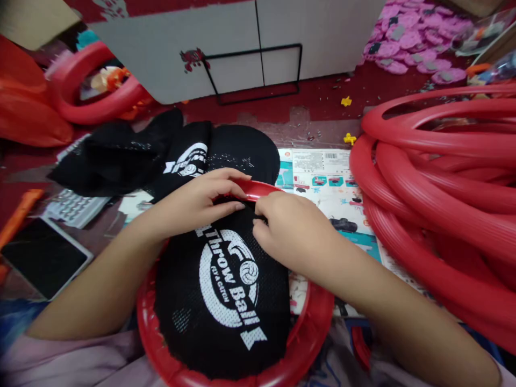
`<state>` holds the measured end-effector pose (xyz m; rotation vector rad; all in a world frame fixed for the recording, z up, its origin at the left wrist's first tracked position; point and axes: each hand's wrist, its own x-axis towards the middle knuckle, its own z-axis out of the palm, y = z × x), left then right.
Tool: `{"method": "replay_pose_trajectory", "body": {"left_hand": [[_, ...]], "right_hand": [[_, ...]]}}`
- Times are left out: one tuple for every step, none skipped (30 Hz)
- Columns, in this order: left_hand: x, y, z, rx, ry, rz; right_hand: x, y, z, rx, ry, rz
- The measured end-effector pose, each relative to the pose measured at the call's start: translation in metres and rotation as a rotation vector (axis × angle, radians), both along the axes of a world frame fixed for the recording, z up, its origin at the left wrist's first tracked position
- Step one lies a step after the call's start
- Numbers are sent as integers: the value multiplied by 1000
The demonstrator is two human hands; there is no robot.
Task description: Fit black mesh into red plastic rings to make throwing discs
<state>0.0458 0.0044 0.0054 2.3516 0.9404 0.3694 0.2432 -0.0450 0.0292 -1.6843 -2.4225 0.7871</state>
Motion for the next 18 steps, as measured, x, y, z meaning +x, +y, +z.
{"method": "replay_pose_trajectory", "body": {"left_hand": [[1, 0, -1, -15, -31, 19], [1, 0, -2, -21, -57, 44], [1, 0, -2, -24, -77, 61], [1, 0, -3, -25, -93, 70], [1, 0, -3, -17, -105, 75], [0, 0, -4, -3, -112, 80], [0, 0, -5, 17, -115, 91], [0, 1, -6, 38, -114, 106], [1, 1, -6, 56, -110, 124], [1, 1, -7, 70, -104, 142], [1, 1, -8, 79, -96, 157], [1, 2, -9, 86, -89, 169], [2, 2, -10, 95, -83, 175], [2, 2, -10, 103, -78, 178], [2, 3, -11, 112, -75, 178], [3, 3, -12, 120, -74, 179], [3, 3, -13, 125, -75, 180], [4, 4, -14, 129, -78, 181]], "right_hand": [[1, 1, 0, -5, 38, -3], [2, 1, 0, -13, 78, -9], [3, 2, 0, -17, 113, -13], [3, 2, -1, -8, 141, -14], [4, 2, -2, 14, 153, -5], [4, 3, -4, 50, 145, 16], [4, 3, -6, 91, 116, 48], [3, 3, -7, 129, 70, 85], [3, 4, -9, 157, 18, 120], [2, 4, -11, 177, -31, 147], [2, 5, -13, 192, -72, 166], [2, 5, -15, 206, -103, 175], [1, 5, -17, 220, -126, 179], [1, 6, -18, 233, -143, 183], [1, 6, -19, 246, -156, 186], [0, 6, -20, 257, -166, 186], [0, 5, -21, 268, -174, 182], [0, 5, -22, 277, -180, 176]]}}
